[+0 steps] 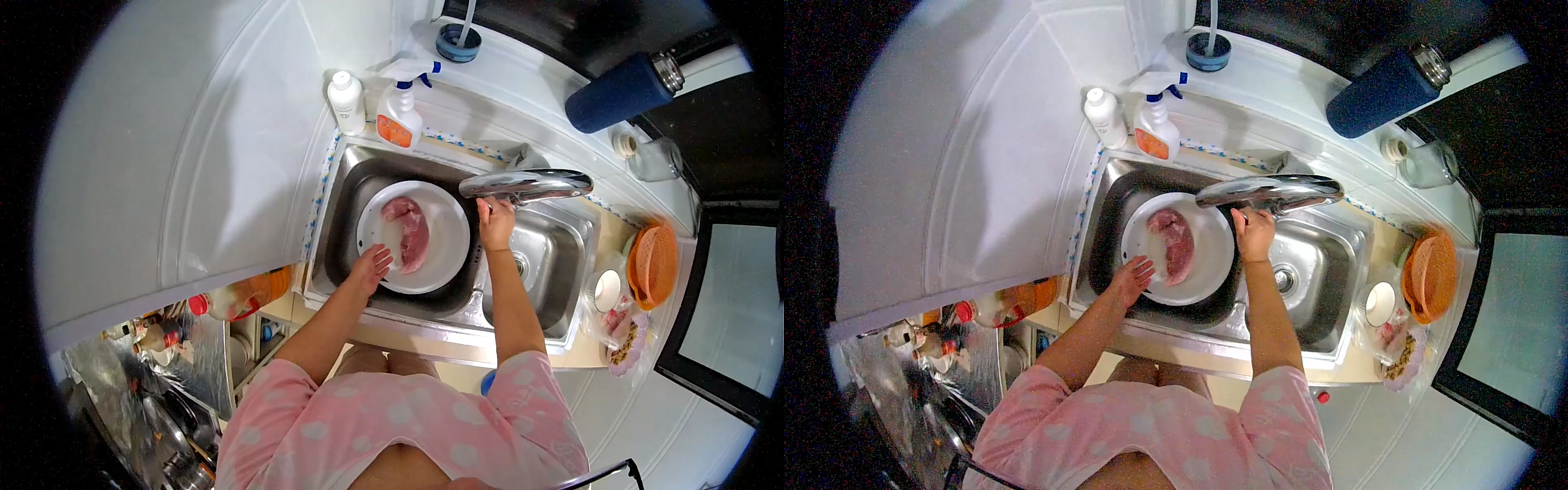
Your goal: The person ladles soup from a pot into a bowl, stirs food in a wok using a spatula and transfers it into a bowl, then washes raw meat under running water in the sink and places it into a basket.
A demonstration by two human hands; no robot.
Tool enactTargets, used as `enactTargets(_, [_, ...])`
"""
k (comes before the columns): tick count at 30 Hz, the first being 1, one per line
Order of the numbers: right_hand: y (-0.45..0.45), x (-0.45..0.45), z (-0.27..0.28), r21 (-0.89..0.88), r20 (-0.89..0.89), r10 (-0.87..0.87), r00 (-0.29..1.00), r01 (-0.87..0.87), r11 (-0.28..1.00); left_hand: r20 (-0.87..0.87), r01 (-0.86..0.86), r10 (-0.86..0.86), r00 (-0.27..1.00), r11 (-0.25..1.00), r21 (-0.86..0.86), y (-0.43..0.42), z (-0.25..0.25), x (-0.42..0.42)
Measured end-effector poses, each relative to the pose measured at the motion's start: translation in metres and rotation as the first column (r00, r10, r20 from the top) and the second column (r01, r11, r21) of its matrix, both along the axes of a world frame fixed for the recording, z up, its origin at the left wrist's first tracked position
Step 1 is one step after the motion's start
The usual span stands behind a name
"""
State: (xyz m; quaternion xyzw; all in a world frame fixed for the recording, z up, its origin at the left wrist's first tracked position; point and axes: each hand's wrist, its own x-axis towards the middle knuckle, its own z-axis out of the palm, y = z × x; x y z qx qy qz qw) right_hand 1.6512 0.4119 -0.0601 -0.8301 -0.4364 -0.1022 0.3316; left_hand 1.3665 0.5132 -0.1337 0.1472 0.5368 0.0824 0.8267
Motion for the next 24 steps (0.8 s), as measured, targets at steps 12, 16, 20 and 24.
enactTargets(12, [-0.006, 0.003, 0.000, -0.006, -0.036, 0.129, 0.991, -0.130, 0.992, 0.012, 0.030, -0.030, 0.999, 0.999, 0.030, 0.001, -0.017, 0.004])
enactTargets(16, [-0.007, 0.003, 0.001, 0.011, -0.014, 0.151, 0.988, -0.151, 0.988, 0.006, 0.027, -0.027, 1.000, 0.999, 0.027, 0.001, -0.011, 0.007])
enactTargets(20, [-0.007, 0.003, 0.001, 0.016, -0.010, 0.153, 0.988, -0.153, 0.988, 0.000, 0.029, -0.029, 1.000, 0.999, 0.020, 0.001, -0.003, 0.010])
enactTargets(24, [-0.008, 0.002, 0.011, -0.068, -0.089, 0.182, 0.979, -0.188, 0.980, 0.006, 0.017, -0.018, 1.000, 0.999, 0.040, 0.001, -0.005, 0.010])
